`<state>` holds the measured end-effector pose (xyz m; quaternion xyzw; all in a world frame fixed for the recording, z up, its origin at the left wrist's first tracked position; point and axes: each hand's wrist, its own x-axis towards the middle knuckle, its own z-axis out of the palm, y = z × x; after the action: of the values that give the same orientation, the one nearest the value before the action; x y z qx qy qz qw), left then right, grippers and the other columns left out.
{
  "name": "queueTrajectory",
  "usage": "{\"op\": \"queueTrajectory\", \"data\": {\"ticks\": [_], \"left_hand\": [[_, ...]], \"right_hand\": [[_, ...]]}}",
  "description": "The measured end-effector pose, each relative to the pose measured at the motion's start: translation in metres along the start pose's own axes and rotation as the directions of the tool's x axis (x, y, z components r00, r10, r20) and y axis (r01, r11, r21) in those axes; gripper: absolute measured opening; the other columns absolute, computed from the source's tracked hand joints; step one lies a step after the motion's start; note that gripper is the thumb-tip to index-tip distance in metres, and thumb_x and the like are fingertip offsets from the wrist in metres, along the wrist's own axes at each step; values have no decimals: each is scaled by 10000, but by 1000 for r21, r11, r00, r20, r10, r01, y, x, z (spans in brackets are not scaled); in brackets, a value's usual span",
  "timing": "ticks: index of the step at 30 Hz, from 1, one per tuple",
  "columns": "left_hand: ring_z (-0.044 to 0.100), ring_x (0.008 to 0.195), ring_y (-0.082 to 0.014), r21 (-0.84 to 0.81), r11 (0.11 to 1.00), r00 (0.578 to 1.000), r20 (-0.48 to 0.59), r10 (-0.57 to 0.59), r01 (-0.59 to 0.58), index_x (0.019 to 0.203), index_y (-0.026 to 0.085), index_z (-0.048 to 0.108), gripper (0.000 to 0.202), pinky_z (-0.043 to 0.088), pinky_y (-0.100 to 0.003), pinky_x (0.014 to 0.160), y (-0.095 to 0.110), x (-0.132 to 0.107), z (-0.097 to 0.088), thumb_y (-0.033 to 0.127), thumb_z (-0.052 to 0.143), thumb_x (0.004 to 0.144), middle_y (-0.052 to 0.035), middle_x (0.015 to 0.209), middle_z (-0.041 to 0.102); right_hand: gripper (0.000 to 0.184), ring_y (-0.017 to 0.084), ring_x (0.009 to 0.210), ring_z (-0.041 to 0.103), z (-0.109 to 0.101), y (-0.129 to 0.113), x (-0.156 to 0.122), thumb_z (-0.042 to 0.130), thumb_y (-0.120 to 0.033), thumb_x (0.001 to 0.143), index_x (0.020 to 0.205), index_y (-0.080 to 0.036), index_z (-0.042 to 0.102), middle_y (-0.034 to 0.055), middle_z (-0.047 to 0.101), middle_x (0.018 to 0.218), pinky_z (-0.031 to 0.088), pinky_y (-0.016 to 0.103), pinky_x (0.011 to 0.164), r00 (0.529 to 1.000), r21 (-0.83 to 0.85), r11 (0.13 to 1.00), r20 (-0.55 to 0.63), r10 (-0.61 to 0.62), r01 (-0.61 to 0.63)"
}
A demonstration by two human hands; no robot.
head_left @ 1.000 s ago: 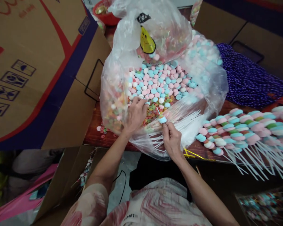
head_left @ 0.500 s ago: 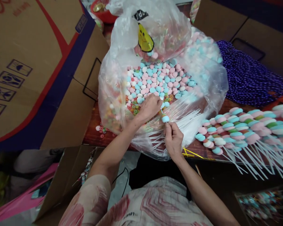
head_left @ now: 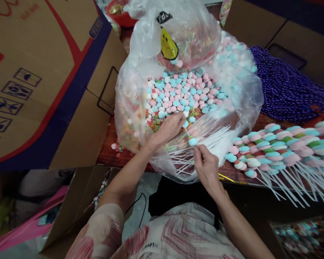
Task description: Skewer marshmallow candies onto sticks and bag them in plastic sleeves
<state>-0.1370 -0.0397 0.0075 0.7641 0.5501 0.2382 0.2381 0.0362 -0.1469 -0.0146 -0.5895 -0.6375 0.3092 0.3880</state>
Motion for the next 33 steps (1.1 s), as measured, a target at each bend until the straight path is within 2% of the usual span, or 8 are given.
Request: {"op": "queueTrajectory", "data": {"ticks": [6, 11, 13, 16, 20, 24, 29, 33], "left_hand": [[596, 939, -214, 11, 1000, 1000, 6, 26, -26, 1070, 170, 635, 226, 428, -324, 829, -4, -7, 3, 152, 432, 974, -76, 1002, 625], [601, 925, -211, -24, 1000, 997, 76, 13, -11, 997, 179, 675, 181, 459, -336, 879, -3, -11, -1, 155, 506, 938, -59, 945, 604], [598, 897, -190, -73, 997, 998, 66, 12, -7, 970, 179, 658, 160, 462, -323, 879, -3, -11, -2, 98, 557, 876, -40, 925, 612], [576, 801, -155, -170, 985, 1000, 22, 11, -7, 934, 183, 629, 188, 465, -290, 796, -5, -13, 1, 51, 584, 808, -7, 861, 613], [572, 736, -127, -429, 901, 990, -92, -104, 55, 940, 178, 625, 175, 478, -253, 711, -9, -17, 11, 100, 628, 784, 7, 831, 631], [629, 804, -131, -636, 767, 961, -150, -232, 86, 1026, 175, 677, 229, 523, -253, 764, -12, -25, 18, 164, 669, 797, -24, 929, 692], [648, 803, -128, -719, 692, 944, -181, -275, 64, 1006, 181, 693, 205, 540, -246, 777, -14, -31, 20, 160, 687, 802, -13, 884, 707], [664, 805, -134, -693, 718, 942, -194, -272, 65, 1022, 178, 710, 207, 554, -248, 772, -13, -34, 21, 165, 685, 816, -19, 889, 729]], "right_hand": [[247, 115, 524, 337, -1, -1, 10, 451, -300, 948, 717, -229, 505, -61, 372, 573, 288, 258, 557, 1000, -78, 997, 20, 1, 0], [227, 121, 500, 329, 0, 2, 10, 443, -305, 940, 741, -233, 524, -63, 364, 554, 272, 269, 549, 999, -121, 992, 42, 35, -29], [220, 124, 504, 345, -1, 3, 8, 445, -311, 939, 758, -231, 542, -61, 377, 557, 282, 266, 553, 998, -124, 992, 50, 39, -33], [235, 123, 519, 359, -3, 5, 7, 449, -326, 945, 757, -227, 549, -58, 390, 566, 300, 258, 560, 998, -121, 992, 51, 30, -24], [252, 114, 523, 368, -5, 4, 5, 451, -328, 960, 759, -221, 557, -61, 398, 576, 313, 244, 557, 999, -95, 995, 42, -7, 11], [235, 106, 536, 390, -4, -1, 4, 458, -309, 969, 793, -214, 581, -60, 432, 596, 338, 230, 570, 997, -60, 996, 44, -56, 59], [232, 100, 527, 386, 0, -5, 4, 460, -288, 966, 775, -213, 568, -62, 414, 592, 335, 222, 560, 995, -52, 995, 59, -83, 86], [228, 103, 526, 390, 1, -6, 6, 464, -290, 958, 765, -217, 559, -62, 409, 585, 330, 228, 558, 995, -55, 995, 68, -79, 83]]}}
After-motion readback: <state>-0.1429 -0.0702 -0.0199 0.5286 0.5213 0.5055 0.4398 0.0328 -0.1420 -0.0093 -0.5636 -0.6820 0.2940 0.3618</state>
